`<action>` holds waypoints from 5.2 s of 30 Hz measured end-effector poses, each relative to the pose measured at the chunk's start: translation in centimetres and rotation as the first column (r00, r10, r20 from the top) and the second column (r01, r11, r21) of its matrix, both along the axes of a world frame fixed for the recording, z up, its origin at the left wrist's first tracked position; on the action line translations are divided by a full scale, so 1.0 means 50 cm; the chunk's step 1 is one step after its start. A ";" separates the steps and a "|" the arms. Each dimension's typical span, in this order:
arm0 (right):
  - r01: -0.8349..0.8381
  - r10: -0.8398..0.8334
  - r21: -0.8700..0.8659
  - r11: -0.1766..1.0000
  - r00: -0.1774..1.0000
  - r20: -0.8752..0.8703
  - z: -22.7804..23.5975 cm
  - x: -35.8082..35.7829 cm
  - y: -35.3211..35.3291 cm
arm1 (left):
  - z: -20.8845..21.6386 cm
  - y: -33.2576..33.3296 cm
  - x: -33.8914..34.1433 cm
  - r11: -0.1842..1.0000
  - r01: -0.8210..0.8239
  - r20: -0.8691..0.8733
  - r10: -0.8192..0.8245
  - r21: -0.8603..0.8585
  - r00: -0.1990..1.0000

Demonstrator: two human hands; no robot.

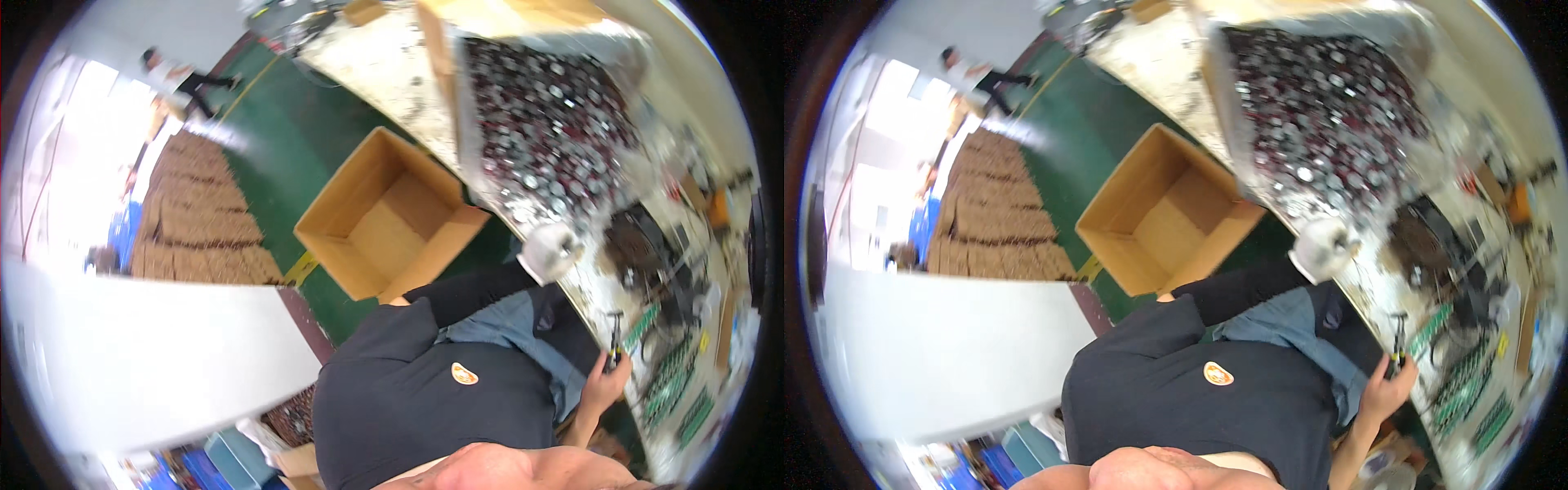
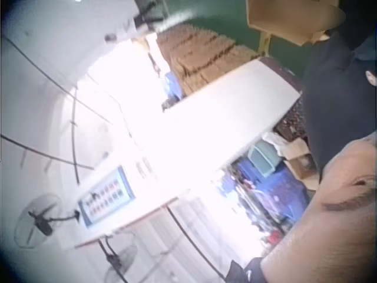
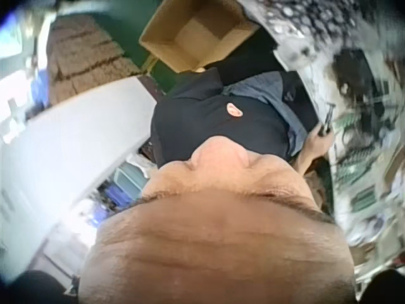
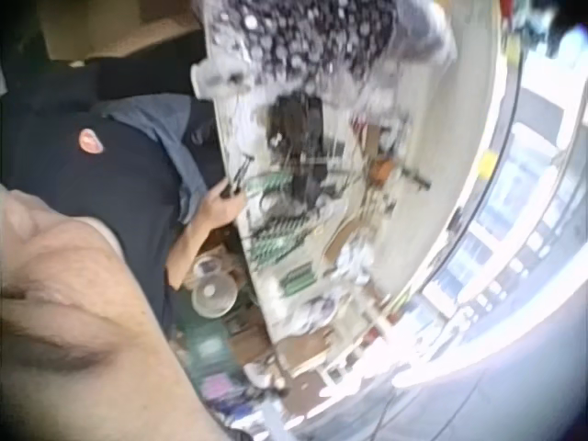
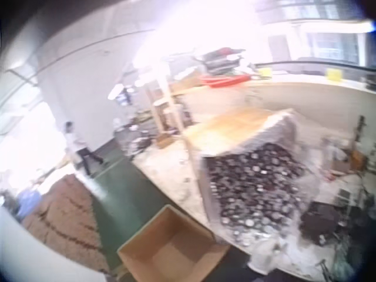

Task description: The worker is soldering electronic components onto green printed circuit boards at a workstation.

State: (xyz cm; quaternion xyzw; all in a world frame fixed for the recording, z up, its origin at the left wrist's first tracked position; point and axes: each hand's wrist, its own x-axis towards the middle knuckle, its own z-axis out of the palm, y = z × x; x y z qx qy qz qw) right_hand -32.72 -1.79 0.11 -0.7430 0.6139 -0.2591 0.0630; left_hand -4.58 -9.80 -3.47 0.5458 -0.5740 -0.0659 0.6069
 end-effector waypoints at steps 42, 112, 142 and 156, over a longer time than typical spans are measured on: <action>0.273 -0.703 0.705 0.655 0.563 0.435 0.101 -0.709 -0.328 | -0.042 -0.010 0.000 0.974 -0.189 0.116 0.175 0.122 0.978; 0.598 -0.433 0.137 0.790 0.702 -0.566 0.044 -0.708 -0.497 | -0.049 -0.005 0.013 0.947 -0.261 0.183 0.227 0.189 0.957; 0.427 -0.156 0.286 0.858 0.747 -0.647 0.119 -0.768 -0.465 | -0.043 -0.015 -0.007 0.934 -0.314 0.247 0.268 0.170 0.931; 0.427 -0.185 0.313 0.848 0.793 -0.580 0.143 -0.765 -0.465 | -0.029 -0.016 -0.020 0.944 -0.309 0.198 0.282 0.117 0.939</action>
